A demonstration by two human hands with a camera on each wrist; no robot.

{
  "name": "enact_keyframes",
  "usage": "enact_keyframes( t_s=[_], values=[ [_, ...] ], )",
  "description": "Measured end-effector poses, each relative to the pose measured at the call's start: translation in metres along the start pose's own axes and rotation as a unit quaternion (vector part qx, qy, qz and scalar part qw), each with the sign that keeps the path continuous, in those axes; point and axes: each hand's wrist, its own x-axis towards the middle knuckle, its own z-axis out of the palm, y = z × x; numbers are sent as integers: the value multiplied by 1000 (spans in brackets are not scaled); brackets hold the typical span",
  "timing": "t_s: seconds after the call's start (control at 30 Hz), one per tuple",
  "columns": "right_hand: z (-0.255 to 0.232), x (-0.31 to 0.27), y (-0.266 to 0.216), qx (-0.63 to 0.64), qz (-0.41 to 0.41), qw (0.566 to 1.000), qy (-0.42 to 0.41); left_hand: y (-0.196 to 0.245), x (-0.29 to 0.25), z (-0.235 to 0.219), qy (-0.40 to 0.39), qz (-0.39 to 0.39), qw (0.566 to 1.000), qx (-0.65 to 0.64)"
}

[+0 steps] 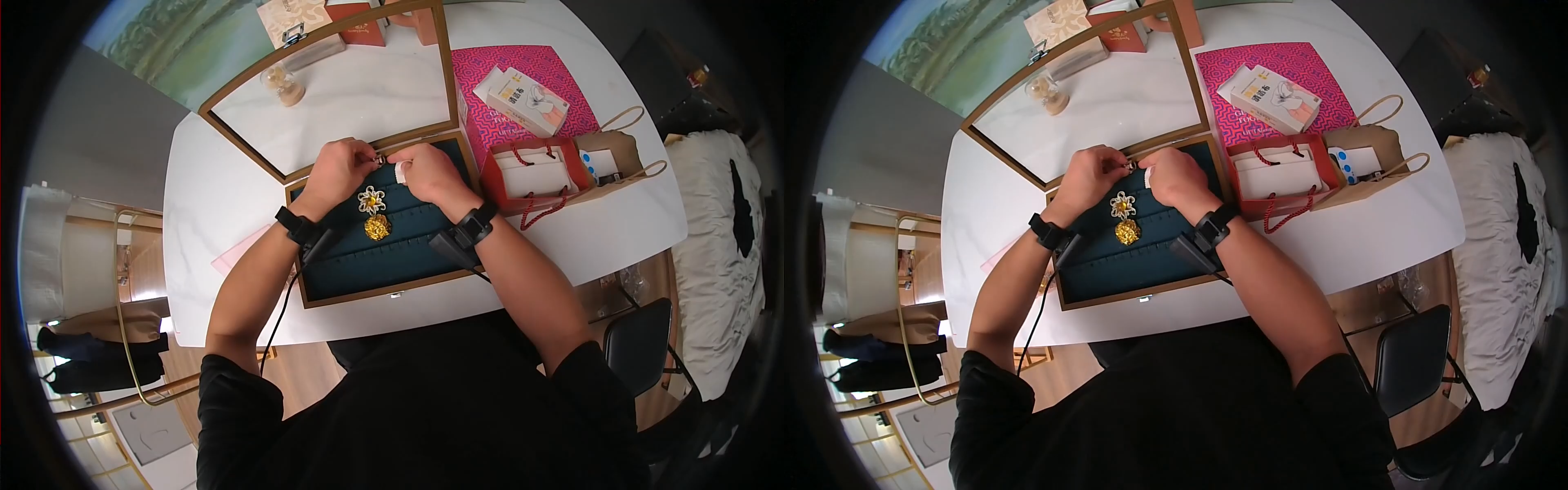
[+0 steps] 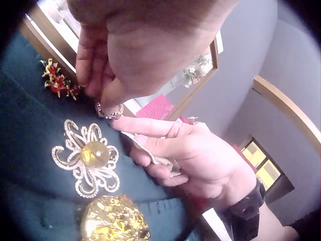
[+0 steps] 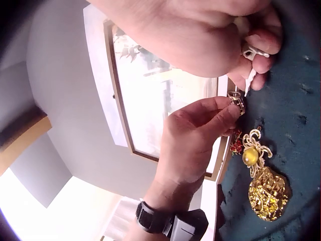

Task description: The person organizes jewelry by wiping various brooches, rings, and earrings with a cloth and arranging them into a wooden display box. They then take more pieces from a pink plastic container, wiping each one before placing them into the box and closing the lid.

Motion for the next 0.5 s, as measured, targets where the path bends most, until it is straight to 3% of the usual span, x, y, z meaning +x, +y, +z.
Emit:
enact_keyframes(
  t_s=[0.23,0.5],
  values=[
    [-2,2,-2,26,25,999,-25,-5,0,-2,-23,-37,999,-18],
    [-2,6,1,24,19,999,-20,-6,8,0,-35,-17,999,-7]
  ],
)
